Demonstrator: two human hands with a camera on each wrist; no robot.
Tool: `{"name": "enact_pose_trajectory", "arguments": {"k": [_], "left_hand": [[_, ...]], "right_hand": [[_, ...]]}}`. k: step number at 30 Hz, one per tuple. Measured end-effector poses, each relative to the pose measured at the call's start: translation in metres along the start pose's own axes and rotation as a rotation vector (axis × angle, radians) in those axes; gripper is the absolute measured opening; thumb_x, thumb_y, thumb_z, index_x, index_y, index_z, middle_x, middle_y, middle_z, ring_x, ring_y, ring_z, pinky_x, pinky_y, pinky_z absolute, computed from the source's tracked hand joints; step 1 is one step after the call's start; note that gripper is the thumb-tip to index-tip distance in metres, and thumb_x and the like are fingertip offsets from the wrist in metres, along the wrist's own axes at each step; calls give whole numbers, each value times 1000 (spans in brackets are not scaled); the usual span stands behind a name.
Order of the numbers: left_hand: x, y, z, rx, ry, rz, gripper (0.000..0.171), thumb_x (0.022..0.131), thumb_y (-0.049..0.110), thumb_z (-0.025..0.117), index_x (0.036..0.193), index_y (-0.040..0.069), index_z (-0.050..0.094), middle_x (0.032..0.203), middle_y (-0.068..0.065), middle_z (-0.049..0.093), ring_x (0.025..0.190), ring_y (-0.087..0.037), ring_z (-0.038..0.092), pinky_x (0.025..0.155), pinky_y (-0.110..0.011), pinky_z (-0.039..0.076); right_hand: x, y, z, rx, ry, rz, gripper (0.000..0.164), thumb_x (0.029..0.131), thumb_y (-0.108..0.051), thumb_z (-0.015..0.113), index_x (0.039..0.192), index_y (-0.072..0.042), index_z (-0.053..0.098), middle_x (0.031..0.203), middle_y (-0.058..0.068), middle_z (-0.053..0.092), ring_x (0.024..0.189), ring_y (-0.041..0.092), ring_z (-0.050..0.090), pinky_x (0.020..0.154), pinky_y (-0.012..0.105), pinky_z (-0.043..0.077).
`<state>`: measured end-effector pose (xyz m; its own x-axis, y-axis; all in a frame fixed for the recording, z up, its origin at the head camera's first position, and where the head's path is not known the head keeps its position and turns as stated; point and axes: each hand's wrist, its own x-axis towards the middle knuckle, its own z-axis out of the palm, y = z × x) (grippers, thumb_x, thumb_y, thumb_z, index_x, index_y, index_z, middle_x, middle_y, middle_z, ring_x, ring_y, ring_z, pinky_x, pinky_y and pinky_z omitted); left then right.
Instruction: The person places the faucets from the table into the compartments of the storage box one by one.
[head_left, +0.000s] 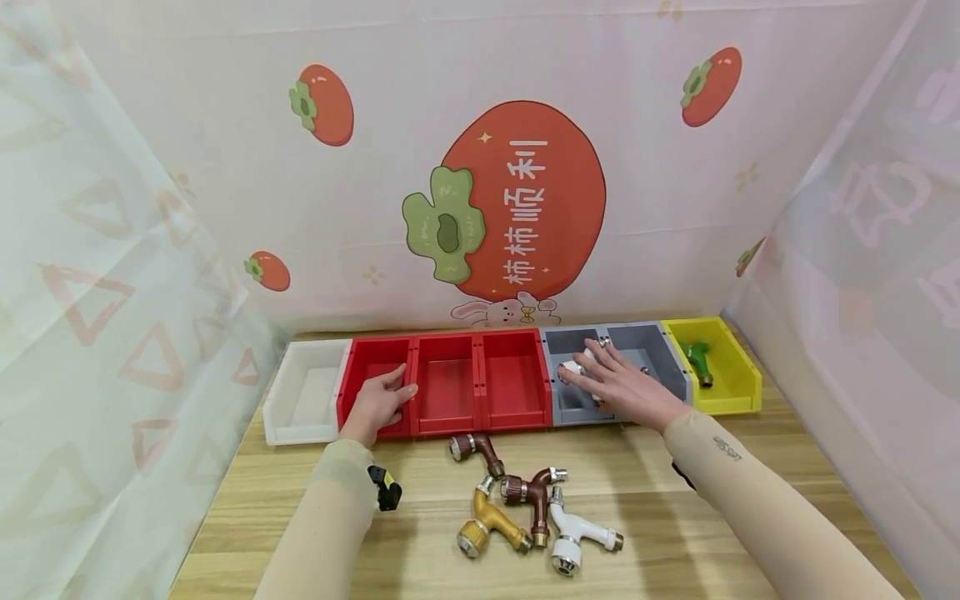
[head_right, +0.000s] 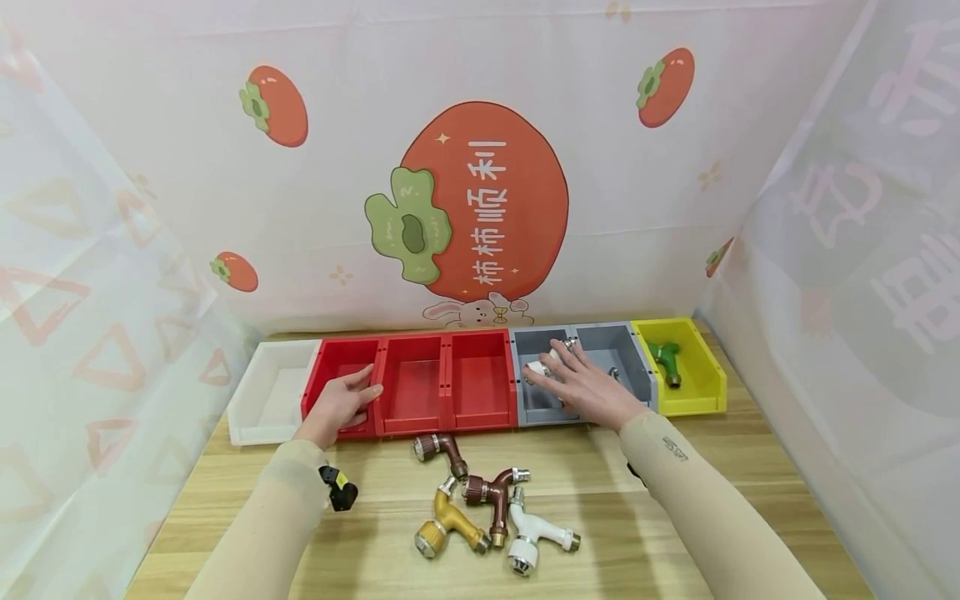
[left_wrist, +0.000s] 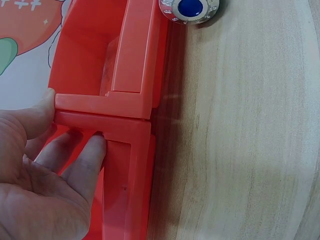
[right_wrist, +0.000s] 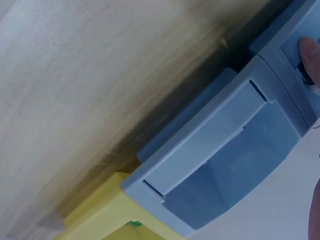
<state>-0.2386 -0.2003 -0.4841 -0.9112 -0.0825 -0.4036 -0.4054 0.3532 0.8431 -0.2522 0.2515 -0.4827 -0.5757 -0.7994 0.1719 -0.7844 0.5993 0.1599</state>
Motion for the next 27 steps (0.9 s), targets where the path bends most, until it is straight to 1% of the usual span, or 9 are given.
{"name": "enact_pose_trajectory", "arguments": {"k": [3,6,9,10,11,14,17,21,27], "left_hand": [[0,0,0,3,-3,1,70,101,30,65,162,25,32,164,-11,37,139,-38,47,105,-52,50],[0,0,0,2,-3,-1,70,101,30,65,162,25,32,164,-12,37,139,-38,48,105,-52,50],[1,0,0,-2,-2,-5,69,101,29,65,162,26,32,164,-11,37,139,-37,48,105,-52,50],[1,0,0,-4,-1,-6,69,101,29,65,162,26,32,164,-11,37,139,-37,48,105,-52,50],[1,0,0,-5,0,-7,69,101,30,65,162,26,32,164,-11,37,139,-37,48,105,-52,50],[2,-1,0,-8,1,-6,69,101,30,66,162,26,32,163,-11,38,139,-37,48,104,-52,50],[2,-1,0,-8,-1,-3,69,101,30,65,162,25,32,163,-11,37,139,-37,48,104,-52,50],[3,-1,0,-7,-3,-2,68,102,29,64,162,25,32,164,-11,37,139,-37,48,105,-52,50],[1,-1,0,-1,2,-3,69,101,30,65,161,26,33,163,-10,38,139,-36,48,104,-52,51]], "right_hand": [[1,1,-1,51,-18,12,102,74,-16,91,161,-23,36,164,15,35,153,44,22,115,58,38],[1,2,-1,70,-39,24,100,75,-15,90,160,-23,37,163,15,36,152,44,24,105,51,51],[1,2,0,89,-62,26,96,78,-14,88,160,-20,38,162,14,39,149,42,32,88,42,61],[1,2,0,99,-71,29,94,80,-14,87,159,-20,38,161,14,40,148,41,36,84,40,62],[0,1,0,112,-78,35,91,81,-15,86,159,-19,39,160,14,42,146,40,39,83,41,62],[-3,0,1,137,-95,56,82,87,-17,82,158,-17,41,156,16,48,141,39,47,88,46,60],[-5,-1,4,115,-85,64,76,89,-18,80,156,-14,44,150,18,54,136,40,53,101,55,53],[-8,-2,7,68,-52,44,73,88,-20,81,152,-10,49,144,19,59,133,40,55,105,55,49],[-9,-2,8,61,-14,25,67,87,-19,82,147,-7,56,141,19,61,132,40,56,108,54,48]]}}
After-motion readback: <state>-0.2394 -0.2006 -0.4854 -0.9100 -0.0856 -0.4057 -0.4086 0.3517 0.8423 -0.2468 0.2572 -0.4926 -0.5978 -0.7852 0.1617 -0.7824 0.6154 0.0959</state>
